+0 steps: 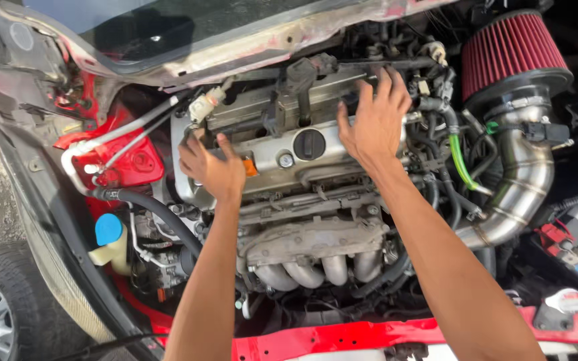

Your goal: The person uses a ratchet to loosen bolts on the engine valve cover, then removes the cover and disconnects several spark plug wires. The work is performed under the open hood of a red car in daylight.

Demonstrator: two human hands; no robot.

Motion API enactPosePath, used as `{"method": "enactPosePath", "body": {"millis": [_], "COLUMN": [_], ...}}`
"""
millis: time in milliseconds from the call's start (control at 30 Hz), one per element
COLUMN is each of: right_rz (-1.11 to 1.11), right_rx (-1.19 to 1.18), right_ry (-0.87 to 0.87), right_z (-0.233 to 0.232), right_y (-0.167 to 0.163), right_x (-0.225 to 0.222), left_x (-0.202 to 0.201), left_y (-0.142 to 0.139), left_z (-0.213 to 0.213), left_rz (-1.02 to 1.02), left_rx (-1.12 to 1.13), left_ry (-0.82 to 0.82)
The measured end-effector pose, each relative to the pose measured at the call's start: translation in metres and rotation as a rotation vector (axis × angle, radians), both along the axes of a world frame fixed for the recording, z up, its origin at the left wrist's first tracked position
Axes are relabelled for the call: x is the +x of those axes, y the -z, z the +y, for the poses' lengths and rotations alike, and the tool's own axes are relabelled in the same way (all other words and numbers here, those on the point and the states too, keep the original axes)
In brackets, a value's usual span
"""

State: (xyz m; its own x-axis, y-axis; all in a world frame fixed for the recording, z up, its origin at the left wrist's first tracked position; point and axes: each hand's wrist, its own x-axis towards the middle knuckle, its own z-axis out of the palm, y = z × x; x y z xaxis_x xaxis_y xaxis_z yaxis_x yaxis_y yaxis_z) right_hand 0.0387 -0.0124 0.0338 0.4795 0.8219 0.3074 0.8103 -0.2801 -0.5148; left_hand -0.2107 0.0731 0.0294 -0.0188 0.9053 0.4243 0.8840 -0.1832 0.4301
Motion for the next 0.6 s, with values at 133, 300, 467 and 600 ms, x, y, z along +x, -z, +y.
{"method": "enactPosePath", "body": {"millis": [133,300,467,600], "right_rz": [0.148,0.215,0.172,0.182], "right_rx": [0.102,-0.154,0.021,0.16], "right_ry": [-0.175,-0.06,-0.092,-0.112], "right_z": [0.024,0.062,0.061,0.058], "right_y": [-0.004,0.009,0.024,0.023], "right_x": [-0.023,-0.037,-0.041,-0.043], "left_x": [-0.01,-0.036,-0.043,-0.043], "left_y": [0.007,0.004,0.012,0.027], "left_z": [0.011,0.013,0.019,0.021], "left_rz": [-0.074,0.277,0.301,0.203], "left_rx": [0.069,0.059,0.09,0.163], "left_ry": [0.18,0.502,0.536,0.539]}}
